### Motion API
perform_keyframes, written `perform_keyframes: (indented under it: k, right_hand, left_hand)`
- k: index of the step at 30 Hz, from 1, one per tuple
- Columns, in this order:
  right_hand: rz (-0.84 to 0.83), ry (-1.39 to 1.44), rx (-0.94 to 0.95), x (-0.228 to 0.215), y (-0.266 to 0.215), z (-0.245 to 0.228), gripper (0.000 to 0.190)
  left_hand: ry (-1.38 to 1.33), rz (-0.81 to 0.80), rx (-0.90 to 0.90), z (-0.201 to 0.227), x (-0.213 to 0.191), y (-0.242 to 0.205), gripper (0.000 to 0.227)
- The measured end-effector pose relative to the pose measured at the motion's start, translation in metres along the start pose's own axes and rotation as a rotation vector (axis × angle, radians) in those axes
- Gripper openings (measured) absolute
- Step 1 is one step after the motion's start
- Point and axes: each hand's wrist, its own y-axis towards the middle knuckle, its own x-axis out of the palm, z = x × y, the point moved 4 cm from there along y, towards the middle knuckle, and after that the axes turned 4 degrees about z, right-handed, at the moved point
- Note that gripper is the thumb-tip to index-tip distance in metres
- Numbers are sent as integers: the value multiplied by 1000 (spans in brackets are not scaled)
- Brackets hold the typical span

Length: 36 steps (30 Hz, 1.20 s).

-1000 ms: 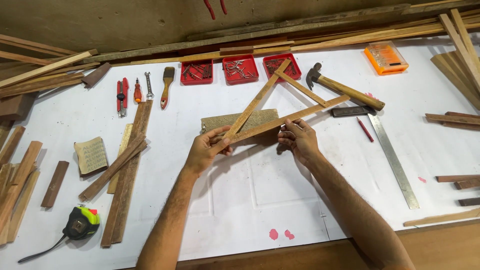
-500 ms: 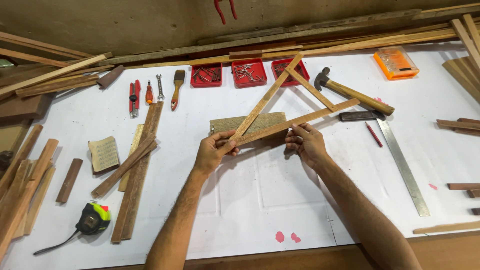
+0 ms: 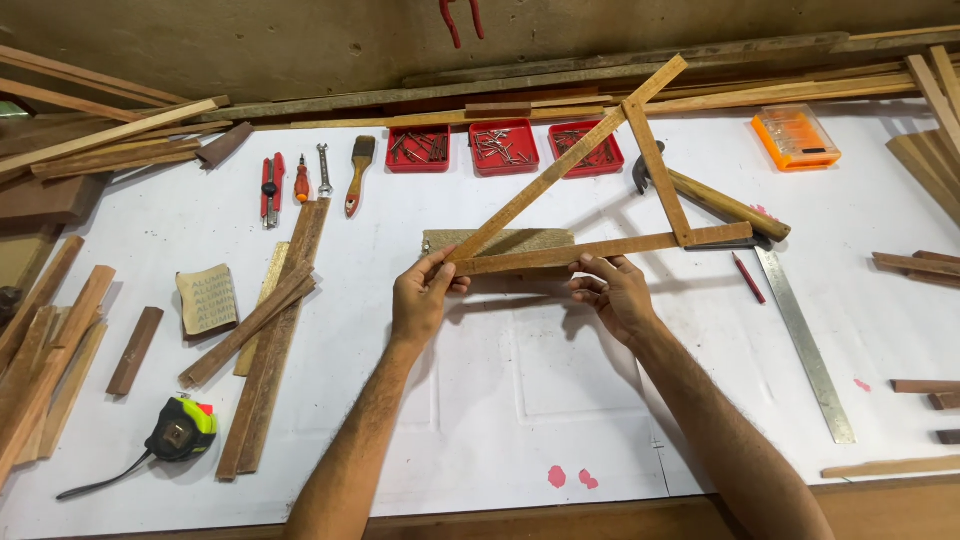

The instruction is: The person measures and marks thin wooden strips with a tape measure, steel ruler, try square and pencil, then aligns the strips into a rectangular frame on the workbench and hammers nails to fasten the joints, repositioning the frame as they work.

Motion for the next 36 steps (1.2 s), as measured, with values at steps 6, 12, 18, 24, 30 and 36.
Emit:
perform_keyframes:
  k: [6,12,18,24,30,36]
  right_hand:
    - [-50,-69,21,17,-14,3,24]
    - [-47,-69,65,20,-16,5,31]
    - [10,-37,-27,25,-18,-21,28]
    - [-43,-10,-145,3,-7,-40,26]
    - [-159,-126,-135,-10,4,-29,32]
    - [-207,-172,-63,8,-8,-29,31]
  left_hand:
    - [42,75,21,8,-20,5,37]
    - [26,171,70,-2,-62,22,33]
    - [-88,-32,27,20,-64,16,36]
    - [-33,-245,-114,22,-56,9,36]
    - [-95,-121,-49,15,-70,17,33]
    - [-113,24,-12,19,-80,18,30]
